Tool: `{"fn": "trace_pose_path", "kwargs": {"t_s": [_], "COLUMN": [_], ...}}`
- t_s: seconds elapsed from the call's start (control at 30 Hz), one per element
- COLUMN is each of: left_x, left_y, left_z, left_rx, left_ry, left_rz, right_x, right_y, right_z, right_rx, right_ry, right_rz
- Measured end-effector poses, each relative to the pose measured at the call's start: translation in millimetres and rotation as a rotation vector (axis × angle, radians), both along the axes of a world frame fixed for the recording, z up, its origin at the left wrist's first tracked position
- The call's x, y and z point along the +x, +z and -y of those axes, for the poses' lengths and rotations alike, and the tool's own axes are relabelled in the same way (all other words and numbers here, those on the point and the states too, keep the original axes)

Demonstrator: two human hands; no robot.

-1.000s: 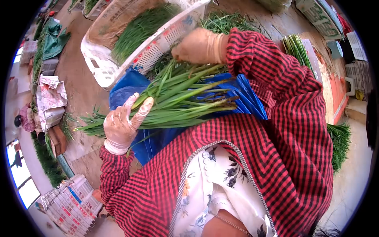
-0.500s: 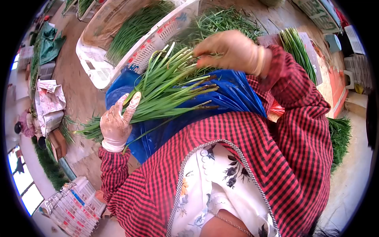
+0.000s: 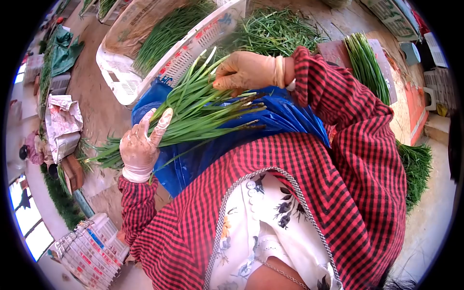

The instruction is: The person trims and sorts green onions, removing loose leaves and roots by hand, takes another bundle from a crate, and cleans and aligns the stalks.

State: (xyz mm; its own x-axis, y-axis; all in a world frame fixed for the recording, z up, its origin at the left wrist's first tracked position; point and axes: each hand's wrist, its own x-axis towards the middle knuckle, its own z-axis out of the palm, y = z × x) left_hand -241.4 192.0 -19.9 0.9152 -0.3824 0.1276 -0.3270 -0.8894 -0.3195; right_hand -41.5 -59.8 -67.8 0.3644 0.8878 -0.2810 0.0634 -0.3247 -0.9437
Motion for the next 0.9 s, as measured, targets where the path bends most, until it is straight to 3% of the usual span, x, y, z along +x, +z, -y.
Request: {"fn": "trace_pose_path", "kwargs": {"t_s": [0.07, 0.13, 0.2, 0.27, 0.4, 0.47, 0.53, 0.6, 0.73, 0.8, 0.9], "left_x": [-1, -3, -8, -12, -21, -21, -17, -14, -11, -10, -11], "left_y": [0, 0, -1, -3, -10, -11, -9, -7, -3, -1, -4], "left_z": [-1, -4, -13, -24, -36, -36, -33, -29, -25, -19, -22], "left_rx": [0.021, 0.007, -0.066, -0.139, -0.193, -0.221, -0.227, -0.229, -0.178, -0.269, -0.312], "left_ry": [0.008, 0.004, 0.058, 0.109, 0.223, 0.221, 0.217, 0.21, 0.194, 0.233, 0.203], "left_rz": [-0.005, 0.021, -0.002, -0.015, 0.01, 0.01, -0.017, -0.04, -0.067, -0.099, -0.086], "right_x": [3, 2, 5, 23, 60, 44, 19, -2, -16, -13, -12], "right_y": [-1, 2, 9, -3, -38, -25, 6, 13, 6, 1, 4], "right_z": [-2, 6, 21, 45, 86, 76, 44, 13, -18, -18, -4], "right_rx": [-0.044, -0.011, -0.186, -0.166, -0.711, -0.606, -0.04, 0.255, 0.225, 0.239, 0.183], "right_ry": [0.053, 0.093, 0.14, 0.027, -0.001, 0.0, -0.08, -0.028, 0.158, 0.163, 0.138], "right_rz": [-0.11, 0.011, 0.881, 0.833, 1.048, 1.158, 1.142, 1.284, 1.477, 1.247, 1.202]}}
